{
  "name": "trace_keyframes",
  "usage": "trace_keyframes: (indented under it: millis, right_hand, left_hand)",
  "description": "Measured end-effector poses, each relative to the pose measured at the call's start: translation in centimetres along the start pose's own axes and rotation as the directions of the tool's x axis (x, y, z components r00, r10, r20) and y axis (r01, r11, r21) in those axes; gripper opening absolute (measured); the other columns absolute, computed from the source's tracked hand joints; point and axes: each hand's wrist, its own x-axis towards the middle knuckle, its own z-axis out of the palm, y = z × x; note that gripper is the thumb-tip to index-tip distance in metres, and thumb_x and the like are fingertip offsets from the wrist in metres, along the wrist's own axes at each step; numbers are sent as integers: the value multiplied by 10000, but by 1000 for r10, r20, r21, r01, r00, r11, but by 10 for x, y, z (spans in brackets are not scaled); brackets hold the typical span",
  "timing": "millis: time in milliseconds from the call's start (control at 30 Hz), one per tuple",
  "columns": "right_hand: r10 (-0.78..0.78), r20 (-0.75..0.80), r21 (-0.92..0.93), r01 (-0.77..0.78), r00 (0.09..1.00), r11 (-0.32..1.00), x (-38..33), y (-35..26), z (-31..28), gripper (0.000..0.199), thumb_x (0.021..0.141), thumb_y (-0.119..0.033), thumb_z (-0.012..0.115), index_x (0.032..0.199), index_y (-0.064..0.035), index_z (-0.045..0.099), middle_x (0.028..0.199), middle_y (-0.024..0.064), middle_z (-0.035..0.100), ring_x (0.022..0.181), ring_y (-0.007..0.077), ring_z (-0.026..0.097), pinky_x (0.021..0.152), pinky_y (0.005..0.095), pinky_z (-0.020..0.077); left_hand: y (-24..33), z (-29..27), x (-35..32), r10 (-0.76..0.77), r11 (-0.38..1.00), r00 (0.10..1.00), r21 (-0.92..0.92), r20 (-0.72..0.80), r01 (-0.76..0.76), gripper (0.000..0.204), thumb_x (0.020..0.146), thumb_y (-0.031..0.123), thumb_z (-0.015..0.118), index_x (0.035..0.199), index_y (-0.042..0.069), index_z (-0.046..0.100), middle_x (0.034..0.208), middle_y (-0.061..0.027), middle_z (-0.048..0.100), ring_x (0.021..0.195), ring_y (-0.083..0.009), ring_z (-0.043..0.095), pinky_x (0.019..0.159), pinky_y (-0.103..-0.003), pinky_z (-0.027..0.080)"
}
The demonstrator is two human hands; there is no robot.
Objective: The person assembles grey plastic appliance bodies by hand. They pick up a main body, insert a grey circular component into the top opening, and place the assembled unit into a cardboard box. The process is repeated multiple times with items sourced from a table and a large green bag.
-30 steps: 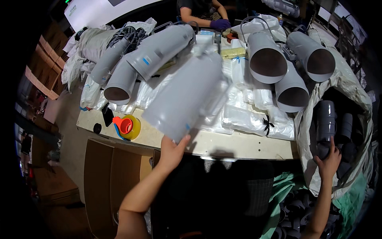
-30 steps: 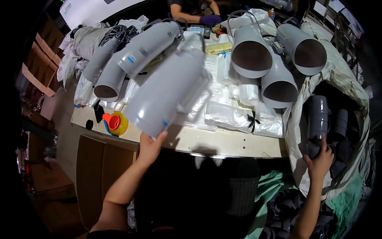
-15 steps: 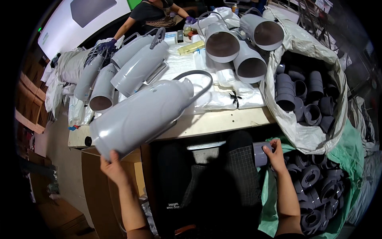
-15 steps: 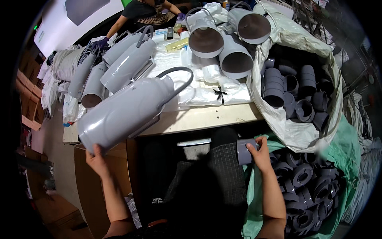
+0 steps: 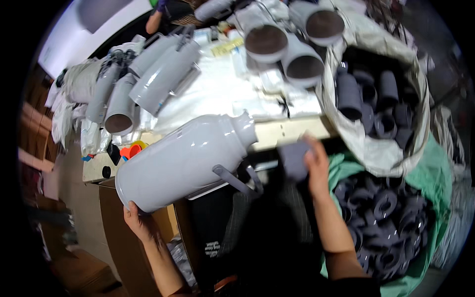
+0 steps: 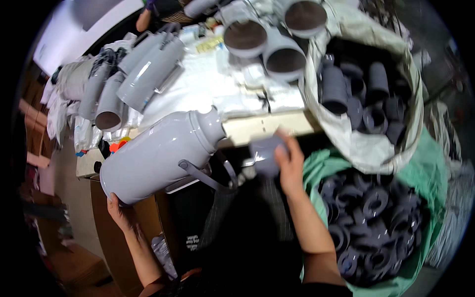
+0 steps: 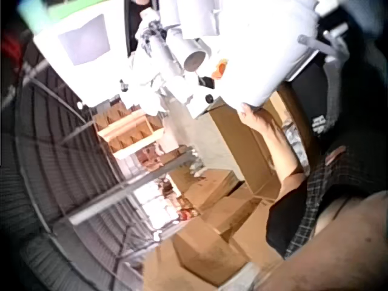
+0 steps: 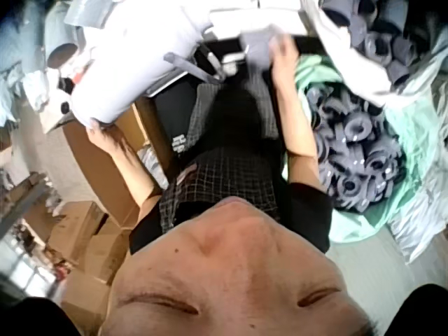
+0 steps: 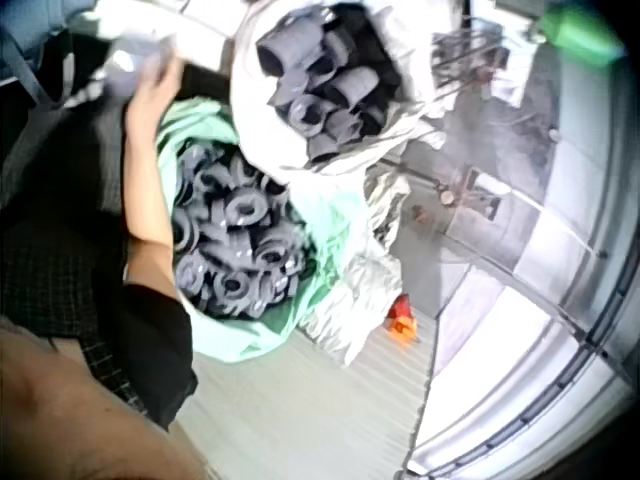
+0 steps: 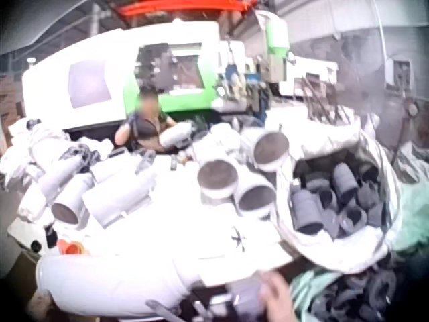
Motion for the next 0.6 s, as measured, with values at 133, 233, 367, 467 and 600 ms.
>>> trace_keyframes:
  millis: [133,233,367,467,600]
  right_hand:
    - [-216,62,-216,224,974,950,15,-37,14,732,992,-550,511,1478,-5,467,1394,184,563,1288,281,525,1120,372,363]
    - [221,-60,295,-194,973,936,-34,-14,15,701,1004,-541,499,1468,-17,456,1350,130,560,1266,235,506,1108,337,345]
    - [318,322,-180,-272,892,945,-106,19,-30,323,999,-212,611,1278,-53,645,1212,123,674,1157,209,613,1029,357,460]
    - [294,-21,-484,-267,955,833,-102,3,-97,180,923,-45,615,1083,-21,693,1095,145,715,987,270,690,866,360,541]
    - [183,-565,-741,-592,805,316,-129,76,-251,226,891,-79,611,1090,20,656,1074,207,691,954,389,690,859,416,554]
  left_hand:
    - [-11,17,9,18,997,983,65,182,-30,415,1019,244,602,1299,-58,553,1294,-172,635,1195,-267,600,1066,-442,430]
    - [7,27,29,196,939,979,299,-60,-169,353,1050,234,494,1268,-26,590,1188,-158,686,1127,-259,646,943,-440,540]
    - [34,123,11,335,942,892,-132,304,-309,557,1050,495,397,1325,15,462,1283,-205,517,1181,-348,567,1033,-529,473]
    - [1,196,-29,267,952,844,-262,465,-157,409,1042,514,483,888,135,475,898,-30,396,1057,-256,455,1099,-488,328]
    - [-14,260,-29,208,815,680,-509,703,276,449,1039,505,504,786,156,379,850,12,336,947,-186,394,1099,-358,292]
